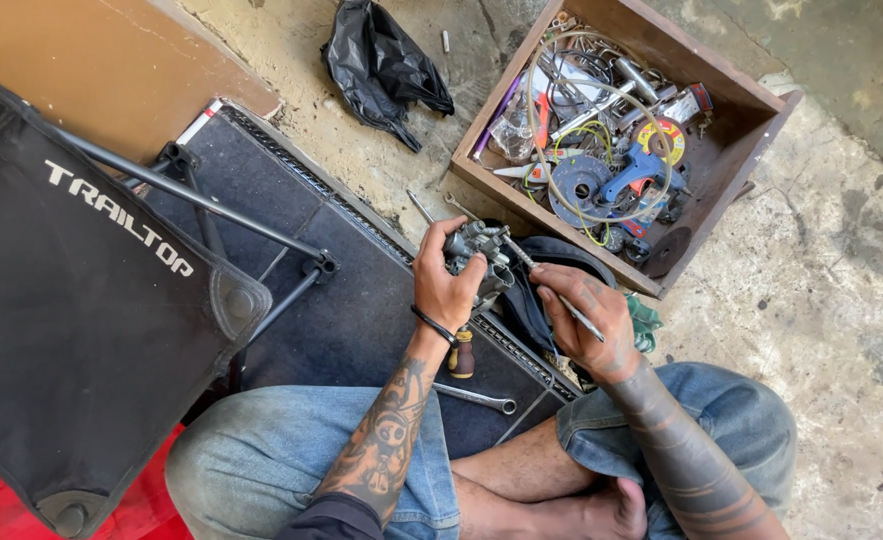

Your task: Testing and adjusting the internal mechanisms of a motorcycle carburetor using a small tool

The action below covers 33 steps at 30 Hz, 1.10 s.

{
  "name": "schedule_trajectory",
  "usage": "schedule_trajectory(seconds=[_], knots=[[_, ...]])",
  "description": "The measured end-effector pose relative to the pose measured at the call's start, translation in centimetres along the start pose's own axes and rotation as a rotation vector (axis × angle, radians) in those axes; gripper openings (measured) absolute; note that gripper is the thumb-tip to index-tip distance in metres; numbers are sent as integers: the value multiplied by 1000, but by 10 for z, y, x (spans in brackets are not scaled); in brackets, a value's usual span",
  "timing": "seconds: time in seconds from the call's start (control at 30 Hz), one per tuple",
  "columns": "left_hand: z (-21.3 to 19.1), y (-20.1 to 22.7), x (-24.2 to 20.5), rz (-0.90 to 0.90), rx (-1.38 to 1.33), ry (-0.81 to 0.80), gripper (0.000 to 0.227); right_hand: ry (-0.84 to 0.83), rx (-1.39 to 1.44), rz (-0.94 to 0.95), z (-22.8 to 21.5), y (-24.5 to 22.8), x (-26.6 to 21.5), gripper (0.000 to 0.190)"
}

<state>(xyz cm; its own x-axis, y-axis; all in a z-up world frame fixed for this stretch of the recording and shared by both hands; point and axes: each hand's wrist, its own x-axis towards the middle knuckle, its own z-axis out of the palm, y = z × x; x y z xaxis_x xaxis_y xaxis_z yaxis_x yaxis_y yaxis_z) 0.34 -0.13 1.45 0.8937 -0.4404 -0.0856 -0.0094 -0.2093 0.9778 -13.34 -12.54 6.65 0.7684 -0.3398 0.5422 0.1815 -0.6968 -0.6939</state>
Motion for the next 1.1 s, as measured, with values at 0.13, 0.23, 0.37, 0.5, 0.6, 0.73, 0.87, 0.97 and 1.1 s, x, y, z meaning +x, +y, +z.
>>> schedule_trajectory(seconds=[0.13,0.23,0.37,0.5,0.6,0.73,0.87,0.97,1.1], knots=[[2,-2,-1,29,26,2,45,-14,-6,22,0,-4,2,15],[0,1,-1,36,9,-10,46,14,16,50,-3,0,-2,16],[2,1,-1,47,22,0,46,2,5,36,0,-1,-1,14],[1,-6,-2,35,17,4,45,-5,6,78,-1,-3,-1,14],[1,-9,-1,24,18,3,46,11,31,135,-3,5,-6,14],[-1,-11,-2,-17,-37,5,47,136,95,293,-17,22,-8,17],[-1,-8,-1,-9,-63,9,46,256,297,383,-12,30,-11,27],[-1,-11,1,1,-78,7,46,259,432,438,-4,31,-14,27],[1,-16,2,77,-32,-51,48,194,368,371,-5,40,-11,21]])
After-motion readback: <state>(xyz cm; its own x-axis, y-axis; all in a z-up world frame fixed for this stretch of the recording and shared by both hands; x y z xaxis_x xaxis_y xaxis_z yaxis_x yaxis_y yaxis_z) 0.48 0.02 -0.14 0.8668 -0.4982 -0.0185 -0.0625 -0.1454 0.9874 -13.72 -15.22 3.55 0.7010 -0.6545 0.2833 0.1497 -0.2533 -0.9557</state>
